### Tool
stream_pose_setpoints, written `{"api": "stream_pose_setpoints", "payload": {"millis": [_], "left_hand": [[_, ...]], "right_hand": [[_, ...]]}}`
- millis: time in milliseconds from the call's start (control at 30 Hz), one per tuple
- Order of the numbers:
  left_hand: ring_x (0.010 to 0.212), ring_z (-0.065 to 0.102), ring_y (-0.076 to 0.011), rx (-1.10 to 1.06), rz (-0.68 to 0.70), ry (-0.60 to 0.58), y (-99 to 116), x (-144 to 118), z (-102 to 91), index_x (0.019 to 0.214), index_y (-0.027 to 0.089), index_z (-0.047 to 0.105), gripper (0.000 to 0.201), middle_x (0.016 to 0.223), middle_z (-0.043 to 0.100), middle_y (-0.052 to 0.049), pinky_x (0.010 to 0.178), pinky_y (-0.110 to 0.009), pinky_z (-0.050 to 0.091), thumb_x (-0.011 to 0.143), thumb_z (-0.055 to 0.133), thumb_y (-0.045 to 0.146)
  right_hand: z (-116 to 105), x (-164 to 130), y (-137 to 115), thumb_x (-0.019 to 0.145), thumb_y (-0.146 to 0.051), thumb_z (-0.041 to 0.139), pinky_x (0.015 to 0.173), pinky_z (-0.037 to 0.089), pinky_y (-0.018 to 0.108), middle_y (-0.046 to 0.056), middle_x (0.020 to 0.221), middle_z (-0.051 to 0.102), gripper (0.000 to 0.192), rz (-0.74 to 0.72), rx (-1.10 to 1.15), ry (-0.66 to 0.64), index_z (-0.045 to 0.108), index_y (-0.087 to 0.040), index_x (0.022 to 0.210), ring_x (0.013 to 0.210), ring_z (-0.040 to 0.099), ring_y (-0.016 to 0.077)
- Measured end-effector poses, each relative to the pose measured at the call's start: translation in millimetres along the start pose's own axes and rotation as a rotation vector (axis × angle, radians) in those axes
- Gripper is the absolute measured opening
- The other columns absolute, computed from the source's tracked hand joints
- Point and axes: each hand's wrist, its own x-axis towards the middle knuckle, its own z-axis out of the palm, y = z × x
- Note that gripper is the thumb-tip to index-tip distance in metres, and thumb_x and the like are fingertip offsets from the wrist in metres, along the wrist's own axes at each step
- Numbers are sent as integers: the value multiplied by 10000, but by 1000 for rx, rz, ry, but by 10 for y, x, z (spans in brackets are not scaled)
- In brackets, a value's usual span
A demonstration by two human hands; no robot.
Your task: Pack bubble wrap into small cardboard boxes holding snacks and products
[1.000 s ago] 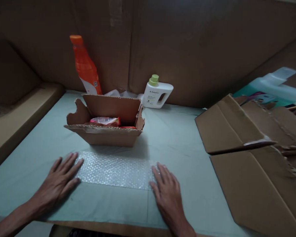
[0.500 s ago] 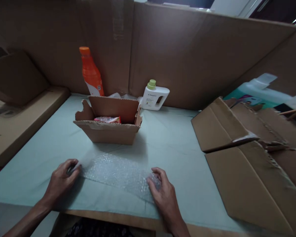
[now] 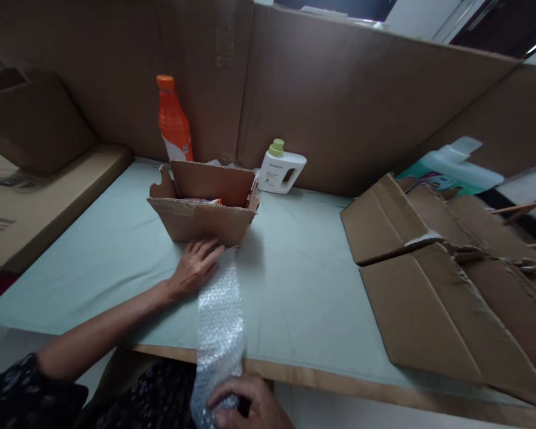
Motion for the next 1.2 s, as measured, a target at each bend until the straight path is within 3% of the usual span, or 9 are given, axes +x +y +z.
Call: {"api": "stream_pose_setpoints", "payload": {"millis": [100, 200, 333, 467, 700, 867, 1000, 1133, 1200], "left_hand": [[1333, 510, -313, -292, -109, 52, 169, -438, -293, 1421, 197, 511, 480, 1438, 565, -159, 1119, -544, 367, 941, 496, 190], [1246, 603, -271, -816, -285, -130, 328, -916, -561, 1513, 241, 387, 528, 1344, 648, -124, 1055, -476, 466, 988, 404, 298], [947, 691, -213, -902, -571, -203, 484, -1072, -495, 1521, 181, 366, 627, 1027, 720, -83, 857, -352, 541, 936, 508, 353], [712, 654, -182, -556, -649, -189, 466, -879, -215, 1509, 161, 367, 664, 793, 695, -3, 715, -301, 495, 871, 530, 243], [718, 678, -193, -320, -594, -227, 405, -908, -237, 1485, 211, 424, 629, 837, 733, -8, 697, -299, 506, 867, 541, 224], [1187, 604, -282, -345, -303, -22, 511, -1072, -408, 1393, 223, 537, 522, 1311, 638, -137, 984, -435, 512, 902, 627, 373], [949, 675, -229, -353, -286, -86, 435, -1021, -317, 1388, 239, 549, 449, 1099, 734, -86, 868, -392, 546, 939, 550, 249], [817, 670, -215, -245, -400, -144, 260, -822, -156, 1367, 216, 562, 459, 954, 745, -57, 800, -366, 546, 908, 563, 214], [871, 667, -235, -181, -399, -121, 220, -761, -126, 1343, 198, 573, 442, 984, 729, -73, 825, -389, 543, 901, 570, 208]], "right_hand": [[108, 188, -114, 777, -733, 664, 815, 563, 391, 81, 951, 767, 524, -89, 333, 25, 796, -265, 973, 878, 713, 262], [181, 479, -190, 800, -692, 664, 701, 559, 349, 111, 949, 752, 561, -84, 721, 106, 714, -217, 1095, 821, 719, 254], [171, 815, -220, 896, -625, 586, 623, 559, 339, 173, 1108, 734, 692, -11, 837, 245, 437, -222, 1438, 903, 742, 285], [122, 751, -124, 974, -487, 546, 594, 561, 313, 142, 1132, 719, 804, -32, 408, 462, 103, -256, 1603, 769, 727, 208], [132, 639, 142, 893, -157, 613, 1003, 507, 545, 134, 1395, 626, 377, -459, -783, 529, 656, -244, 1258, 1319, 549, 336], [80, 857, 103, 960, -136, 516, 899, 565, 434, 81, 1105, 771, 263, -468, -694, 455, 712, -242, 1099, 1059, 708, 245], [-33, 957, -7, 984, -243, 512, 804, 597, 336, 61, 1015, 779, 240, -320, -534, 449, 713, -228, 1113, 911, 737, 211], [-57, 975, -24, 960, -253, 557, 889, 558, 419, 119, 1172, 722, 286, -440, -748, 656, 661, -205, 1223, 1068, 680, 266], [-41, 985, -15, 946, -226, 576, 930, 521, 469, 127, 1228, 695, 296, -495, -868, 630, 654, -215, 1231, 1137, 634, 292]]}}
